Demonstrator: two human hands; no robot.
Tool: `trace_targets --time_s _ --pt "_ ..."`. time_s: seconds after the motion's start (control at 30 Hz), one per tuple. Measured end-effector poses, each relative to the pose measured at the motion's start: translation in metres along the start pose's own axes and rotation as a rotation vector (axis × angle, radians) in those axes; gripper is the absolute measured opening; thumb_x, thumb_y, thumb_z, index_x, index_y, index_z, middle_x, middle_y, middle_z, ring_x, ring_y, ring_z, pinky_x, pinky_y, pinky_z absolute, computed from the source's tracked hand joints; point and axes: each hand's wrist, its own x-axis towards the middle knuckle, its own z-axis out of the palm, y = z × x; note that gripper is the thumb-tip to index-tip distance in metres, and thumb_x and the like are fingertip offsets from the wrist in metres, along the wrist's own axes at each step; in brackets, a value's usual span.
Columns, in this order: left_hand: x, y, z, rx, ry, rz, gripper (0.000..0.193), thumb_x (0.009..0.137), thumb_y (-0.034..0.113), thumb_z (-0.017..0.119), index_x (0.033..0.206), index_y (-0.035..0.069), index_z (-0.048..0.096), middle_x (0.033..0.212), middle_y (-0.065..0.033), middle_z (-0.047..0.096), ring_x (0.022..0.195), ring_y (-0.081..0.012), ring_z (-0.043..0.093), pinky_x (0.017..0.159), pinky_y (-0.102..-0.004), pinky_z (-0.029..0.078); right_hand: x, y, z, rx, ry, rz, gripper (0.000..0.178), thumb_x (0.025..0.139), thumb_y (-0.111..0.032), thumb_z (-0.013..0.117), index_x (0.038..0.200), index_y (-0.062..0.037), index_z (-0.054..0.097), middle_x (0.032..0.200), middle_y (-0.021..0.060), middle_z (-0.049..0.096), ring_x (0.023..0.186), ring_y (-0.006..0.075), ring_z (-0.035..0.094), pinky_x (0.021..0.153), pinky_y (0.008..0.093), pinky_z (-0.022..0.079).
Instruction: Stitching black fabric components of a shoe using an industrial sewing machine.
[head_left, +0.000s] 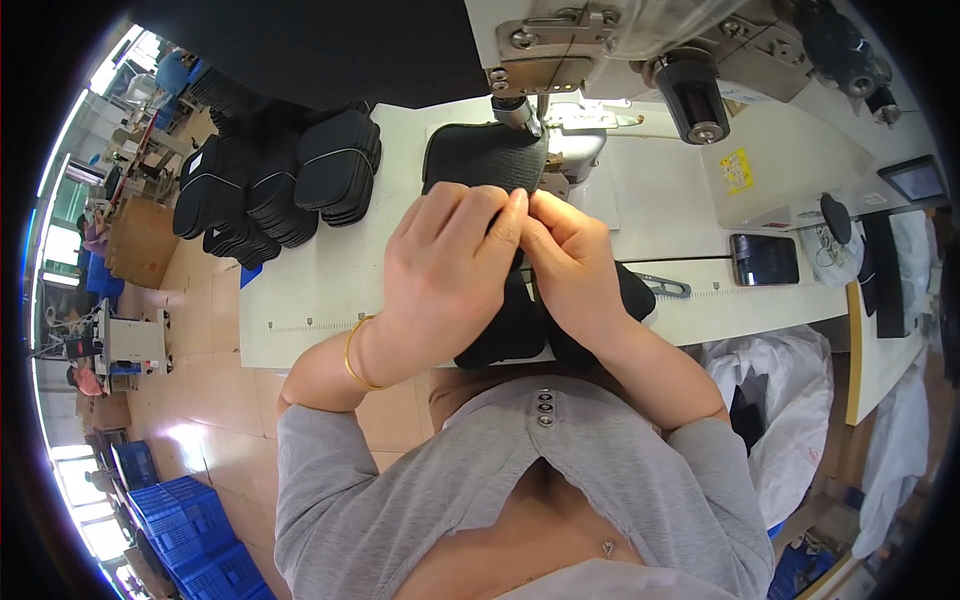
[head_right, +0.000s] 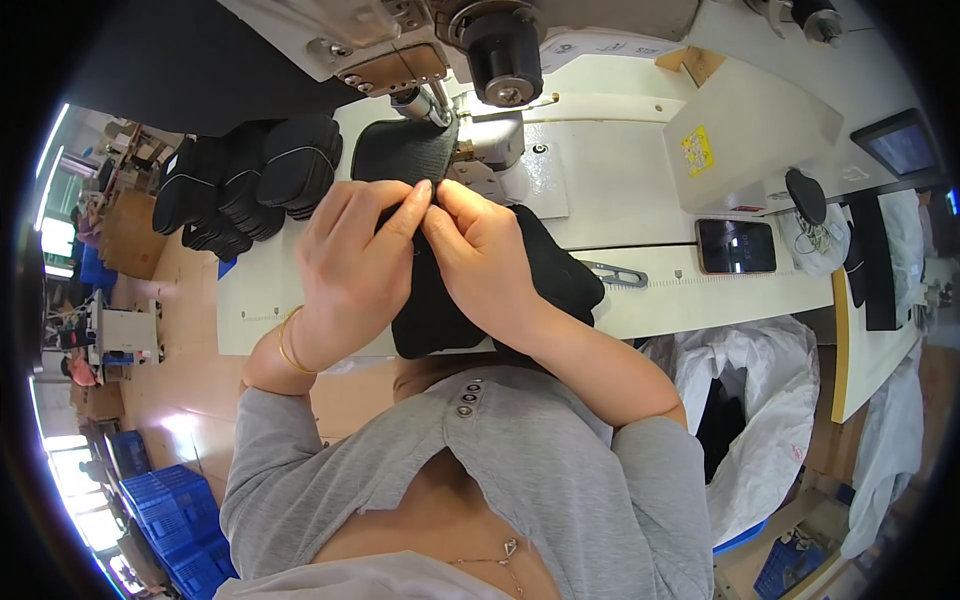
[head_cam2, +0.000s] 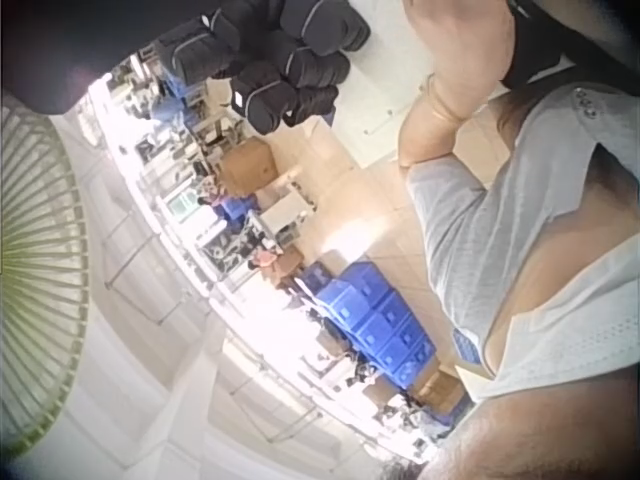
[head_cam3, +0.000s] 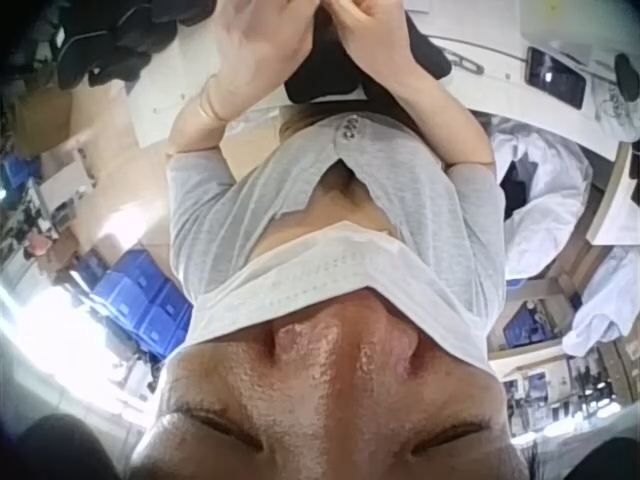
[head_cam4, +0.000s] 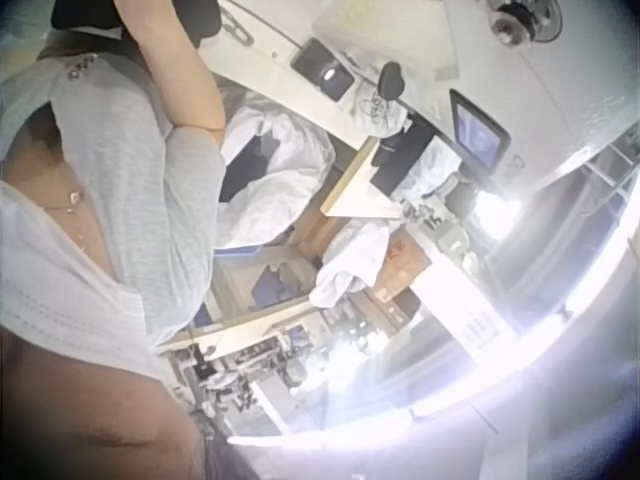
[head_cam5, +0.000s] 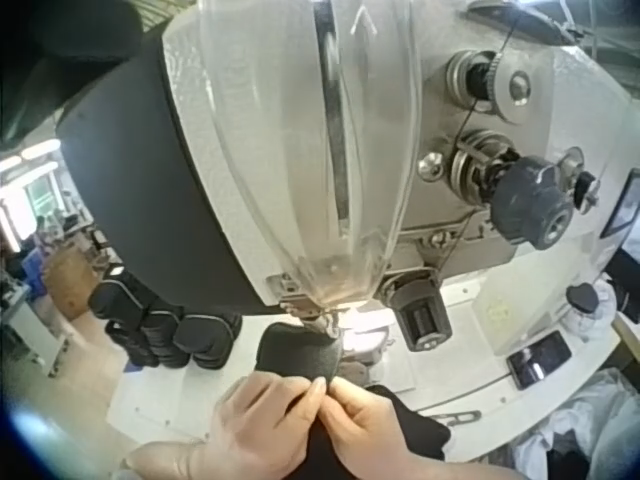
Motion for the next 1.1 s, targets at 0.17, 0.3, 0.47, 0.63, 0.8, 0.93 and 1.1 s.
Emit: trace_targets --time_s 0.17,0.3,0.47,0.63,0.8,0.93,1.1 --pt "0.002 0.012 0.003 -0.034 0.031 0.014 0.039 0.061 0.002 0.066 0.099 -0.007 0.067 0.093 -0.0108 0.060 0.080 -0.0233 0.057 0.064 -0.0320 0.050 -0.005 -0.003 -0.006 0.025 0.035 -0.065 0.020 0.099 -0.007 0.053 0.080 -0.0010 0.051 0.064 -0.0051 0.042 0.061 0.0018 0.035 0.050 0.0234 0.030" --pt "0.008 0.011 0.010 -0.044 0.055 0.012 0.039 0.061 0.002 0.065 0.099 -0.007 0.066 0.093 -0.0112 0.060 0.080 -0.0237 0.057 0.064 -0.0324 0.050 0.001 -0.001 -0.011 0.072 0.038 -0.126 0.015 0.099 -0.007 0.052 0.087 -0.0001 0.058 0.066 -0.0048 0.046 0.063 0.0014 0.037 0.051 0.0215 0.030" --pt "0.018 0.007 0.017 -0.055 0.037 -0.045 0.036 0.063 0.000 0.065 0.098 -0.006 0.065 0.094 -0.0109 0.059 0.081 -0.0243 0.056 0.067 -0.0344 0.050 0.007 -0.006 -0.016 0.108 0.033 -0.061 0.016 0.098 -0.006 0.051 0.099 0.0017 0.064 0.072 -0.0058 0.053 0.065 -0.0002 0.041 0.052 0.0197 0.032" --pt "0.022 0.000 0.027 -0.045 0.056 -0.066 0.034 0.063 0.000 0.065 0.097 -0.005 0.065 0.094 -0.0101 0.059 0.082 -0.0243 0.056 0.068 -0.0348 0.050 0.012 -0.005 -0.019 0.100 0.030 -0.066 0.017 0.098 -0.007 0.051 0.101 0.0029 0.065 0.074 -0.0064 0.055 0.066 -0.0008 0.042 0.053 0.0196 0.033" --pt "0.018 -0.005 0.025 -0.111 0.072 -0.077 0.034 0.066 0.000 0.068 0.100 -0.005 0.066 0.098 -0.0106 0.061 0.085 -0.0258 0.058 0.069 -0.0359 0.051 0.013 -0.008 -0.018 0.095 0.042 -0.087 0.019 0.099 -0.008 0.052 0.104 0.0031 0.066 0.077 -0.0056 0.059 0.068 -0.0001 0.045 0.056 0.0197 0.037" --pt "0.004 -0.015 0.012 -0.352 0.086 -0.212 0.040 0.077 0.009 0.074 0.113 -0.006 0.063 0.112 -0.0149 0.061 0.105 -0.0289 0.058 0.088 -0.0365 0.050 0.010 -0.009 -0.019 0.105 0.037 -0.062 0.020 0.099 -0.010 0.053 0.107 0.0031 0.066 0.080 -0.0034 0.062 0.072 0.0011 0.050 0.061 0.0196 0.041" --pt "-0.015 -0.026 0.038 -1.248 0.465 -1.204 0.044 0.091 0.012 0.066 0.130 -0.003 0.053 0.128 -0.0119 0.052 0.119 -0.0250 0.053 0.104 -0.0346 0.042 0.005 0.000 -0.036 -0.006 -0.044 -0.034 0.028 0.101 -0.012 0.053 0.121 0.0064 0.062 0.102 0.0035 0.068 0.091 0.0077 0.061 0.080 0.0218 0.049"
